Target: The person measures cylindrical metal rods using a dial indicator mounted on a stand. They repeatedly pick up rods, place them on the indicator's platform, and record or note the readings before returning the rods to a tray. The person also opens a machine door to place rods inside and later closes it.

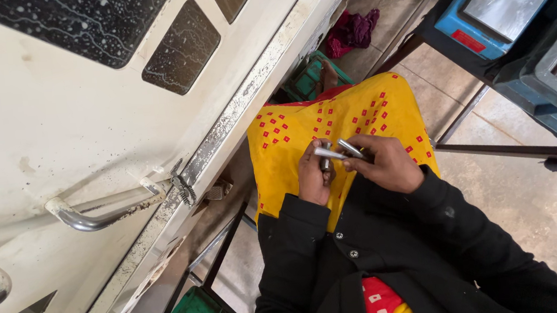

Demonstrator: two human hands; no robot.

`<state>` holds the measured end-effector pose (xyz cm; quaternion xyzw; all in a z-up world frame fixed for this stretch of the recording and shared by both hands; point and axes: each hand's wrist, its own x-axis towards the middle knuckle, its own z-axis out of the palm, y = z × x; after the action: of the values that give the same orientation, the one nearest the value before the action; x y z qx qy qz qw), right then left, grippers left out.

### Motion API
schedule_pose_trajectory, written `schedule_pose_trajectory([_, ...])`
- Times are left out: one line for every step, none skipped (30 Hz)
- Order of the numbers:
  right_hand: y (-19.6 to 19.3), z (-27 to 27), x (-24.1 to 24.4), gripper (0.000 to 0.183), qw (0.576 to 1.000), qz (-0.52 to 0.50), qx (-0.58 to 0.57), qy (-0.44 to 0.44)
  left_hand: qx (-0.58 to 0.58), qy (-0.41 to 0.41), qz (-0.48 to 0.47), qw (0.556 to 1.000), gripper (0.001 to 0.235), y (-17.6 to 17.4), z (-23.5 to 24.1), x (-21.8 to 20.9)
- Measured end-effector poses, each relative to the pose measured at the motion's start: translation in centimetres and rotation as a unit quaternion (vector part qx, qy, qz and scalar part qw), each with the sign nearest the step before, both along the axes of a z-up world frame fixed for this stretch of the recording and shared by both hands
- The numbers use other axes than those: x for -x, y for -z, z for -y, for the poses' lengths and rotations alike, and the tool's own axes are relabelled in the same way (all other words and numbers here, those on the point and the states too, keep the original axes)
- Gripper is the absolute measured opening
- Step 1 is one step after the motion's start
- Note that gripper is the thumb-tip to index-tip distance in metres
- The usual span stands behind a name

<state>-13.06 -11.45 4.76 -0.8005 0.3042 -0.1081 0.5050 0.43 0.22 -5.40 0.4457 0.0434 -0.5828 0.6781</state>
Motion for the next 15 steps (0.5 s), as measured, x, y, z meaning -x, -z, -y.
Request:
schedule_pose_trajectory([0.3, 0.0, -0.2, 0.033, 0.999, -0.023, -0.026, 0.008, 0.008, 0.005, 0.015, 1.000, 0.032, -0.2, 0.0, 0.0])
schedule_pose_trajectory([0.8, 0.0, -0.5, 0.031, 0.995, -0.045, -0.087, 0.019, 0.016, 0.011, 0.030, 0.999, 0.034, -0.3, 0.0, -0.1])
schedule_pose_trajectory([1.2, 0.1, -0.7, 0.029, 0.986, -0.066, -0.147, 0.032, 0.025, 0.017, 0.045, 0.999, 0.037, -0.5, 0.0, -0.2])
schedule_pose_trajectory([1.7, 0.0, -0.9, 0.027, 0.974, -0.087, -0.206, 0.044, 0.026, 0.020, 0.053, 0.998, 0.037, -0.6, -0.1, -0.3])
schedule_pose_trajectory([2.2, 0.0, -1.1, 0.027, 0.972, -0.064, -0.223, 0.044, 0.026, 0.021, 0.061, 0.998, 0.037, -0.8, -0.2, -0.4])
schedule_pose_trajectory([2.6, 0.0, -1.1, 0.027, 0.969, -0.041, -0.239, 0.044, 0.027, 0.023, 0.069, 0.997, 0.037, -0.9, -0.2, -0.4])
schedule_pose_trajectory([3.0, -0.2, -1.1, 0.027, 0.966, -0.017, -0.256, 0.044, 0.026, 0.028, 0.077, 0.996, 0.037, -0.9, -0.3, -0.5])
schedule_pose_trajectory([3.3, -0.3, -1.0, 0.032, 0.966, -0.003, -0.255, 0.028, 0.025, 0.034, 0.086, 0.995, 0.037, -0.9, -0.3, -0.5])
schedule_pose_trajectory([3.6, -0.5, -1.0, 0.037, 0.967, 0.011, -0.255, 0.013, 0.025, 0.040, 0.094, 0.994, 0.036, -0.8, -0.3, -0.5])
schedule_pose_trajectory([3.9, -0.8, -0.9, 0.042, 0.967, 0.024, -0.254, -0.003, 0.019, 0.043, 0.112, 0.993, 0.035, -0.7, -0.2, -0.4])
schedule_pose_trajectory([4.2, -1.1, -0.9, 0.039, 0.982, -0.021, -0.188, 0.010, 0.013, 0.047, 0.128, 0.991, 0.034, -0.6, -0.1, -0.2])
schedule_pose_trajectory([4.4, -1.6, -0.9, 0.039, 0.990, -0.067, -0.120, 0.022, 0.007, 0.051, 0.144, 0.988, 0.033, -0.5, -0.1, -0.1])
schedule_pose_trajectory([4.6, -1.7, -1.0, 0.039, 0.992, -0.111, -0.050, 0.035, -0.019, 0.036, 0.146, 0.988, 0.033, -0.4, 0.0, -0.2])
schedule_pose_trajectory([4.8, -1.9, -1.1, 0.040, 0.990, -0.122, -0.032, 0.060, -0.045, 0.021, 0.147, 0.988, 0.032, -0.3, 0.2, -0.4])
schedule_pose_trajectory([4.9, -1.9, -1.1, 0.041, 0.987, -0.132, -0.013, 0.085, -0.072, 0.006, 0.148, 0.986, 0.031, -0.3, 0.3, -0.5])
